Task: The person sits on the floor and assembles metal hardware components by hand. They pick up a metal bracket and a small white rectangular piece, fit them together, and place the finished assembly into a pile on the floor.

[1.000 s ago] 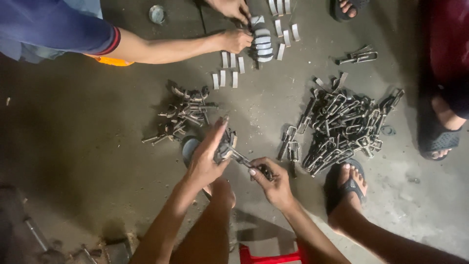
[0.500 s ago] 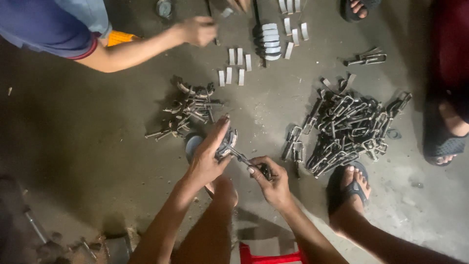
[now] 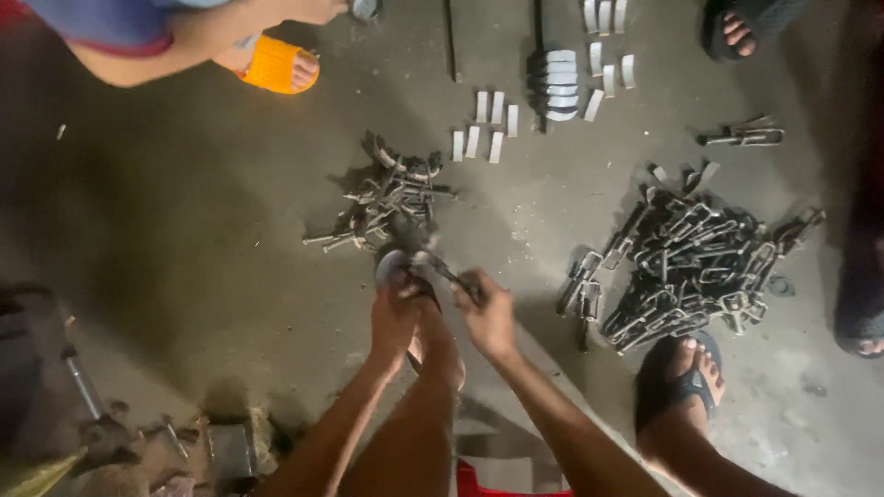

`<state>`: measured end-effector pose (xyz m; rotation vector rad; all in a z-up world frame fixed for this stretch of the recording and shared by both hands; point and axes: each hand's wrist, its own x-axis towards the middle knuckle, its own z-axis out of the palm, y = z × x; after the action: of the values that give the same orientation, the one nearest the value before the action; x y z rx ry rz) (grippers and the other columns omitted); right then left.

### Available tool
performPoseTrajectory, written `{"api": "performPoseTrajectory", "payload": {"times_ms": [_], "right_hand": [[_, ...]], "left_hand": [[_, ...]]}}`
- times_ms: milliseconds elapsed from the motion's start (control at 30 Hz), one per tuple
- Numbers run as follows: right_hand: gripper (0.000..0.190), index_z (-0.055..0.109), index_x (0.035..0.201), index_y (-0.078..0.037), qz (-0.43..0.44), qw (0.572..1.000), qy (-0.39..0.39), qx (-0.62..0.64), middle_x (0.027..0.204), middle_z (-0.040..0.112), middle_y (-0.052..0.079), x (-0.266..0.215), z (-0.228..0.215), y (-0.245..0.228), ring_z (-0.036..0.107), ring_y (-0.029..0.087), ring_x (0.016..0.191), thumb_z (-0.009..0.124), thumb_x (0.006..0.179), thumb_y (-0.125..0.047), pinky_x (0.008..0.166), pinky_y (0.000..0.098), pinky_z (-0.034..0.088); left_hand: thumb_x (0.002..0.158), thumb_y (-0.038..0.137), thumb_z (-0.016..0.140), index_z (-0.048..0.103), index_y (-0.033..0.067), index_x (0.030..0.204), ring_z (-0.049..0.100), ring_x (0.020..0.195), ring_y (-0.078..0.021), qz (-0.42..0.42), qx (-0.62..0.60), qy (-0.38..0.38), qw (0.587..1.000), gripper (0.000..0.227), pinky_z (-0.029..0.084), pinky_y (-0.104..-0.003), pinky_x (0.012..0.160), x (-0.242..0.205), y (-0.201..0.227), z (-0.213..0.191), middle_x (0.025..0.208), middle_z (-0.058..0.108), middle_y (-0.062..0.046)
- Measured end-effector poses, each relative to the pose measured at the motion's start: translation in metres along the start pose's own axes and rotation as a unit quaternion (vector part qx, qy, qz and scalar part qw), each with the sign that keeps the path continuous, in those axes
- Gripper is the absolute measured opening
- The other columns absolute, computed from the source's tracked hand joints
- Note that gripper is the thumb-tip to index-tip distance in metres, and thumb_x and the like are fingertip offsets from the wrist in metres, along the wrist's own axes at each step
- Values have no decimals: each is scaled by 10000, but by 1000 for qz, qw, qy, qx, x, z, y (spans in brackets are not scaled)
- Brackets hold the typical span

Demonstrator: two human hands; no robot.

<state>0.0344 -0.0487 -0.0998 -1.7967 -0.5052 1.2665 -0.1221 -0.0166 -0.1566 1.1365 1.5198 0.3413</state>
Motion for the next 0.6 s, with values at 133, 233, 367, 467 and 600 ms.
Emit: {"api": "performPoseTrajectory", "payload": {"times_ms": [133,233,367,467,600], "right_hand": [[248,574,1039,-23,7,995,-66,-73,1002,611,174,12,34,-35,580,329,1007,593,858,-191,837,439,478],[273,558,1073,-4,-10,987,-128,-100,1027,600,206,21,63,-48,543,371,1037,556,855,-168,860,453,454],[435,494,1199,-84,-1,961,-140,-237,1128,569,125,75,100,-4,518,275,1103,604,780,-122,947,416,416],[351,516,1154,-73,1,972,-109,-208,1059,603,135,92,99,7,557,290,1038,534,831,-210,879,428,458],[382,563,1103,-106,-23,968,-86,-235,974,641,127,97,78,16,605,313,948,539,803,-342,770,443,518]], "left_hand": [[718,77,512,542,41,1157,614,901,-351,49,6,29,998,441,501,-420,758,-19,15,9,970,631,-233],[750,22,529,598,63,1043,630,838,-329,97,34,7,995,304,532,-420,691,0,-37,9,895,645,-161],[784,171,567,666,161,997,634,832,-272,92,61,-17,994,236,496,-428,717,25,-86,20,896,669,-60],[803,208,569,650,165,1031,629,878,-286,8,104,-12,995,246,486,-455,790,-2,-16,19,932,673,-54],[752,57,594,579,56,1074,617,874,-343,88,80,-12,993,323,488,-476,753,8,-50,12,961,640,-172]]}}
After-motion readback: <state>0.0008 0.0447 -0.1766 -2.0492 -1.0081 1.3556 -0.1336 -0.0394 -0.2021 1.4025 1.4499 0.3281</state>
